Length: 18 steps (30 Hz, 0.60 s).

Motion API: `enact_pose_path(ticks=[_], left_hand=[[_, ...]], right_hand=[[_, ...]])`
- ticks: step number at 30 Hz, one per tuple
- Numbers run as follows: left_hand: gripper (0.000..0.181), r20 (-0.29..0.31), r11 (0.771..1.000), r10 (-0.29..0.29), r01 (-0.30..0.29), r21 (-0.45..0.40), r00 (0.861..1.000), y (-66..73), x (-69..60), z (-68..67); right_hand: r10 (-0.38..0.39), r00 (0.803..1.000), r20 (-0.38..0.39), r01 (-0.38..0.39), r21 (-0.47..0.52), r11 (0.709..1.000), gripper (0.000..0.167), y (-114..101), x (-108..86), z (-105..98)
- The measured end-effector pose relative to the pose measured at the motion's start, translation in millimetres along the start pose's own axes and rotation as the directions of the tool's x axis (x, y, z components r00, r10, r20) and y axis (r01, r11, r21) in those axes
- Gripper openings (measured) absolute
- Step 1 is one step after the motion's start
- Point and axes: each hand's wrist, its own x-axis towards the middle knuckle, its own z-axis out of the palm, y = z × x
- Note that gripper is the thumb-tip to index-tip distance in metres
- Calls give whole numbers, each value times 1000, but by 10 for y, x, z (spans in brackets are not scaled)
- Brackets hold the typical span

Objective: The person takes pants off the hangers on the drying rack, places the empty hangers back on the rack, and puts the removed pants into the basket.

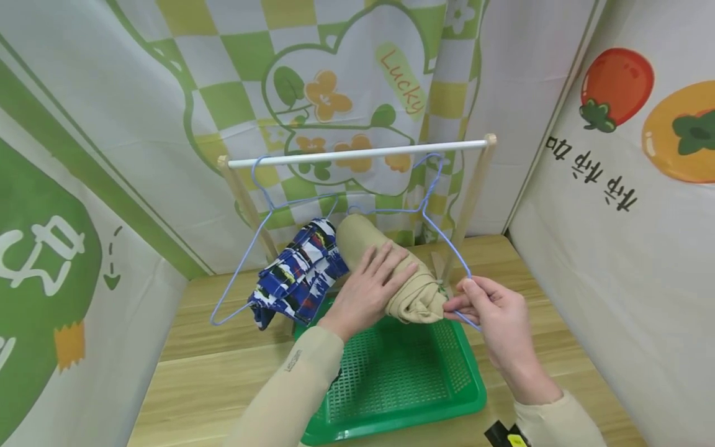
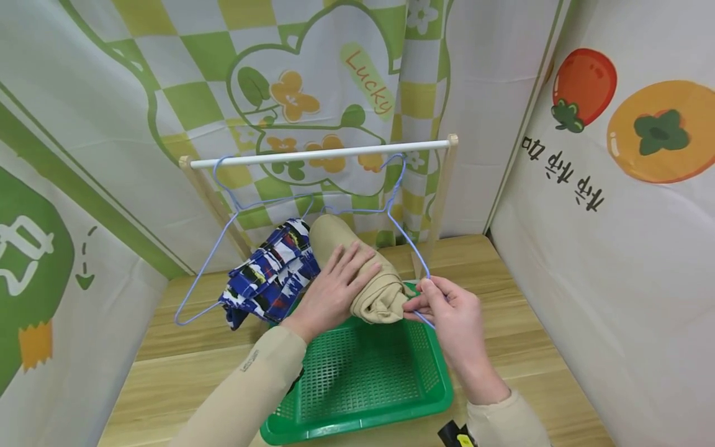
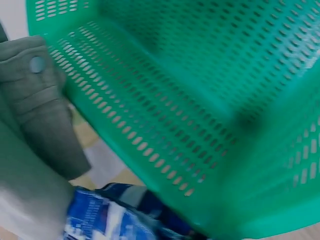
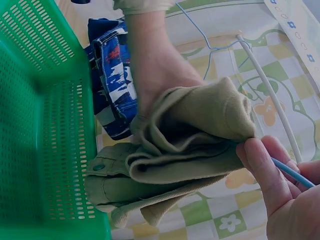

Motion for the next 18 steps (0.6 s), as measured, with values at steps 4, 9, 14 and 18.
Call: enact_pose_path(ticks=[4, 9, 14, 18], left_hand=[[80, -48, 998, 44, -46, -40, 998, -3, 139, -77], [72, 25, 989, 86, -83, -119, 996, -39, 258, -248], [70, 130, 962, 91, -53, -268, 987, -87, 366, -399], [63, 121, 943, 77, -32, -332, 990, -104, 441, -449]], right_hand=[[-3, 1000, 13, 3, -46, 999, 30, -3, -11, -13], [-27, 1000, 4, 27, -86, 996, 31, -9, -17, -42], [-49, 999, -7, 48, -110, 993, 31, -17, -9, -65], [-54, 998, -12, 51, -181, 982, 33, -16, 0, -88]])
